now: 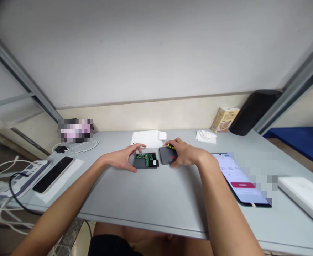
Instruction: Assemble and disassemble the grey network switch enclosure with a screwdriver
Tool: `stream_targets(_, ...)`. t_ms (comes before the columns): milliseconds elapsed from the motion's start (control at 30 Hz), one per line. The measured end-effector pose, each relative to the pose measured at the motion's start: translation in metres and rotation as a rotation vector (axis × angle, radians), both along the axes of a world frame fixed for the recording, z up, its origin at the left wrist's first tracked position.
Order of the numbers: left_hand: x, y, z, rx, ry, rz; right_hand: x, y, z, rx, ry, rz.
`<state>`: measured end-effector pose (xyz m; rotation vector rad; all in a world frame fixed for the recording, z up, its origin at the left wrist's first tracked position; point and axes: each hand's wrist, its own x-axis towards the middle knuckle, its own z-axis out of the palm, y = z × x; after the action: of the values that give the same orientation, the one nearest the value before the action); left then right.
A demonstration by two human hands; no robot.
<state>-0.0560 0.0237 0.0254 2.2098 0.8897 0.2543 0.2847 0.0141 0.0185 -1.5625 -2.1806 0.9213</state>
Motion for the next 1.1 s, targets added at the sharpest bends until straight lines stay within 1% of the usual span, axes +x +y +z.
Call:
stream_targets(67, 0.001, 0.001, -0.001, -0.02, 0.004, 0.009, 0.0, 0.0, 0.004, -0.011, 0.021, -0.018)
stream_targets(167, 0.001, 0.002, -0.001, -0.038, -0.002, 0.013, 0.0, -0.003, 0.016, -0.065, 0.119, -0.026)
stream_targets(267, 0.004, 0.003, -0.003, -0.038, -0.041, 0.019, -0.003, -0.008, 0.026, -0.17, 0.205, 0.006)
stream_targets(333, 0.006, 0.002, -0.005, -0.043, -0.078, 0.022, -0.009, -0.01, 0.029, -0.215, 0.248, 0.04)
stream_targets(400, 0.009, 0.002, -0.008, -0.057, -0.102, 0.031, -0.018, -0.011, 0.028, -0.203, 0.261, 0.068)
stream_targets(500, 0.012, 0.001, -0.012, -0.069, -0.112, 0.066, -0.033, -0.01, 0.021, -0.081, 0.206, 0.072)
stream_targets(567, 0.014, 0.0, -0.015, -0.056, -0.124, 0.085, -0.039, -0.009, 0.016, -0.036, 0.165, 0.082)
stream_targets(667, 0.015, -0.001, -0.019, -0.035, -0.148, 0.09, -0.044, -0.01, 0.013, -0.069, 0.116, 0.124)
stream_targets(767, 0.016, -0.002, -0.024, -0.016, -0.168, 0.109, -0.047, -0.011, 0.016, -0.112, 0.048, 0.148)
stream_targets(900, 0.021, -0.004, -0.03, 0.013, -0.188, 0.138, -0.053, -0.012, 0.019, -0.089, -0.005, 0.164)
stream_targets(1000, 0.024, -0.006, -0.03, 0.025, -0.198, 0.142, -0.058, -0.013, 0.018, -0.053, -0.014, 0.169)
stream_targets(1100, 0.025, -0.007, -0.027, 0.046, -0.161, 0.13, -0.059, -0.012, 0.015, -0.028, -0.003, 0.173)
